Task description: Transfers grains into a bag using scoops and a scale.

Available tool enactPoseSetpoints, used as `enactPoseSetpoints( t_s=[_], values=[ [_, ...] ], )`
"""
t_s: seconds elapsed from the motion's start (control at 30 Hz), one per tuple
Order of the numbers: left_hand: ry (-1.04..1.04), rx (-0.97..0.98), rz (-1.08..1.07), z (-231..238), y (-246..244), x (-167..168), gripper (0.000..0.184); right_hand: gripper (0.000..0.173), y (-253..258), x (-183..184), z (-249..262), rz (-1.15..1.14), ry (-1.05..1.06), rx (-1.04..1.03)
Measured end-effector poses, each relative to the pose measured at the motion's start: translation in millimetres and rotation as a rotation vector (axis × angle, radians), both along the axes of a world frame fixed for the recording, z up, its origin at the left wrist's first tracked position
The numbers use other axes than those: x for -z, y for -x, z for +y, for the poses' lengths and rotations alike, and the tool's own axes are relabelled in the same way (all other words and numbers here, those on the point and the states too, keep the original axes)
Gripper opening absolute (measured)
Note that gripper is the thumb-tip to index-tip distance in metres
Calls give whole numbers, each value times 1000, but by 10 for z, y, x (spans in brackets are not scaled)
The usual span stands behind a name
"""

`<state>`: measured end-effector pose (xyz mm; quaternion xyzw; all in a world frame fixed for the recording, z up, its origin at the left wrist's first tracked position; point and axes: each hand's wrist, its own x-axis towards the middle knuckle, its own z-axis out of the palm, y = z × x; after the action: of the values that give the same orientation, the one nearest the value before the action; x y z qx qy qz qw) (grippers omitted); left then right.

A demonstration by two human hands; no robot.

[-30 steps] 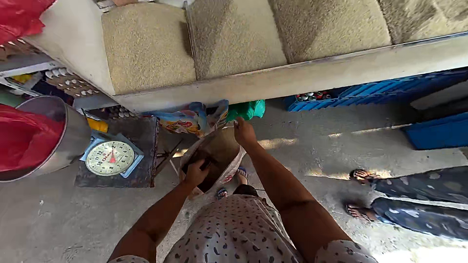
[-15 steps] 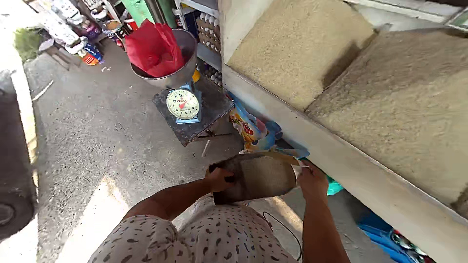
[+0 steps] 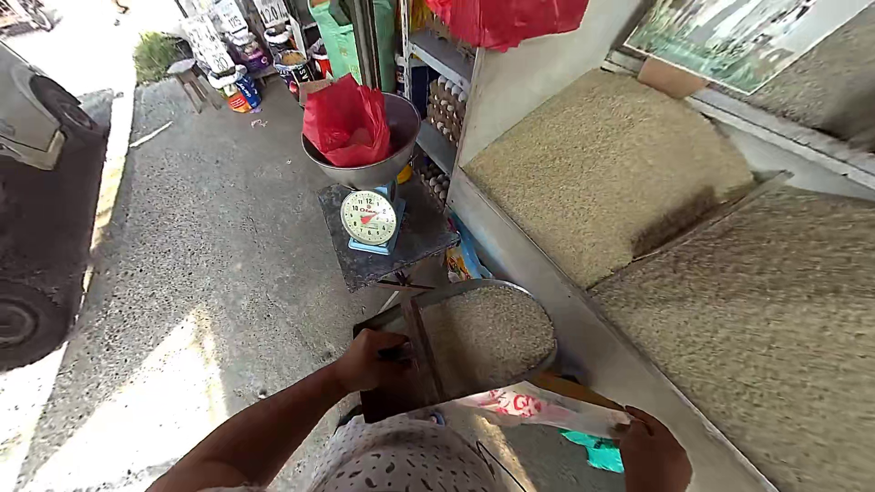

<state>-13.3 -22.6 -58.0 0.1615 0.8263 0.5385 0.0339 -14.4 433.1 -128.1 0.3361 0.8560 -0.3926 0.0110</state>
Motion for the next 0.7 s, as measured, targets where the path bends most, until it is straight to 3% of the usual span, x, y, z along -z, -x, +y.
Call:
enactPoseSetpoints(
  t_s=[0.17, 0.3, 0.4, 0.43, 0.5, 0.6, 0.7],
  values=[
    [137, -368, 0, -423, -165, -747, 18, 54, 361, 589, -115, 10, -70, -35],
    [221, -629, 46, -834, -172, -1221, 20, 57, 711, 426, -367, -147, -170, -144],
    [205, -729, 85, -1193, -47, -1473, 19, 96, 921, 46, -669, -205, -358, -191],
    [206, -744, 83, -1318, 10, -1544, 19, 100, 990, -115, -834, -142, -430, -181],
    [246, -769, 70, -1572, 175, -1694, 21, 92, 1222, -490, -1228, 51, -494, -235],
    [356, -756, 71, -1924, 510, -1887, 22, 70, 1758, -1165, -2010, 366, -246, -543],
    [472, -724, 54, -2156, 888, -2041, 19, 66, 2393, -1749, -2974, 487, -38, -761]
  ],
)
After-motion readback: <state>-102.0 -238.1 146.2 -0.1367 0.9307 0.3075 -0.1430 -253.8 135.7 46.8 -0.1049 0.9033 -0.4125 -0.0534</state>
